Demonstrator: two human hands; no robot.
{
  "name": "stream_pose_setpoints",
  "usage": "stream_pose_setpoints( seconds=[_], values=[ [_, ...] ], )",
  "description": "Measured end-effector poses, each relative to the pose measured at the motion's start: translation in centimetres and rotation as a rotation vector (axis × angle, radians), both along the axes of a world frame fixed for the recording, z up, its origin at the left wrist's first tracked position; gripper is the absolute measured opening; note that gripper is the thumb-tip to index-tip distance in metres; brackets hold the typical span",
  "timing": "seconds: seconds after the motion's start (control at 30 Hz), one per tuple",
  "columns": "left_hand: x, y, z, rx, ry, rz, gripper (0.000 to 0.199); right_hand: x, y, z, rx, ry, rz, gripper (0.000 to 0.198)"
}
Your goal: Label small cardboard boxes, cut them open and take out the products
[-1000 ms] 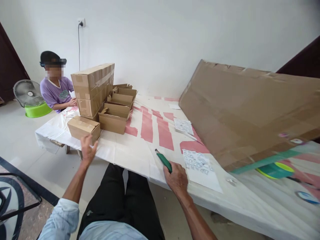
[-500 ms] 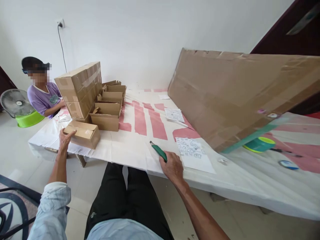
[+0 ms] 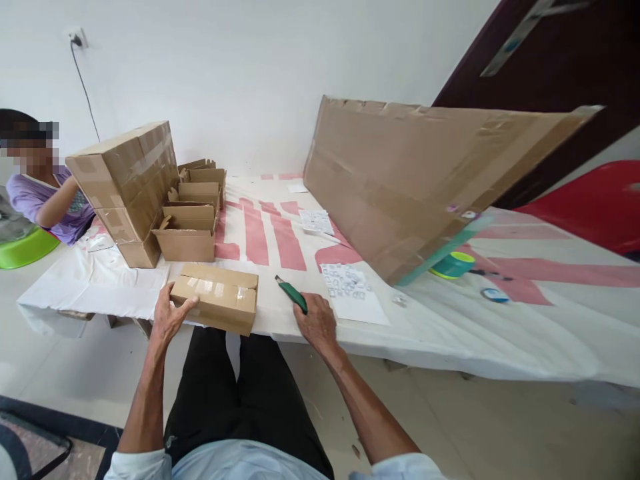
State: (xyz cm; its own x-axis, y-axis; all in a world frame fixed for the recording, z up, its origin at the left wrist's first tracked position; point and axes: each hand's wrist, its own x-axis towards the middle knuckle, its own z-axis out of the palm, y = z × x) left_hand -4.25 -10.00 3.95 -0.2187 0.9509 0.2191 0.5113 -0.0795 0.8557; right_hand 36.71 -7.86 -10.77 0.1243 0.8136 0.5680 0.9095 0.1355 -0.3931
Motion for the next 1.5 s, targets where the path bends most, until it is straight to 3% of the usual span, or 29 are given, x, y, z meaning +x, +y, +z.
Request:
stream_pose_setpoints(
  seconds=[0.23, 0.3, 0.4, 0.5, 0.7, 0.97, 1.13, 1.5],
  values=[
    [-2.2, 1.9, 0.1, -0.064, -0.145, -0.309, 0.129, 0.3, -0.1, 0.0, -0.022, 0.016, 0.005, 0.03],
    [-2.3, 2.4, 0.2, -0.087, -0.165, -0.416, 0.13, 0.3, -0.2, -0.1, -0.023, 0.009, 0.006, 0.031],
    [-1.9, 2.6, 0.0, -0.162, -0.206, -0.518, 0.114, 0.4, -0.4, -0.2, -0.015, -0.002, 0.014, 0.032],
    [-1.1, 2.2, -0.8, -0.186, -0.247, -0.53, 0.107, 0.5, -0.5, -0.3, -0.001, -0.003, 0.024, 0.033],
    [0.2, 0.2, -2.9, -0.04, -0.281, -0.479, 0.12, 0.9, -0.6, -0.4, -0.024, 0.006, 0.027, 0.033],
    [-0.3, -0.1, -4.4, -0.066, -0.265, -0.609, 0.116, 1.1, -1.0, -0.3, -0.039, 0.028, 0.033, 0.032],
    [-0.1, -0.6, -5.4, 0.004, -0.266, -0.55, 0.12, 1.2, -1.0, -0.5, -0.052, 0.031, 0.03, 0.036],
    [2.3, -1.7, -4.3, 0.058, -0.283, -0.513, 0.128, 1.6, -1.1, -1.0, -0.038, 0.01, 0.018, 0.034]
  ],
)
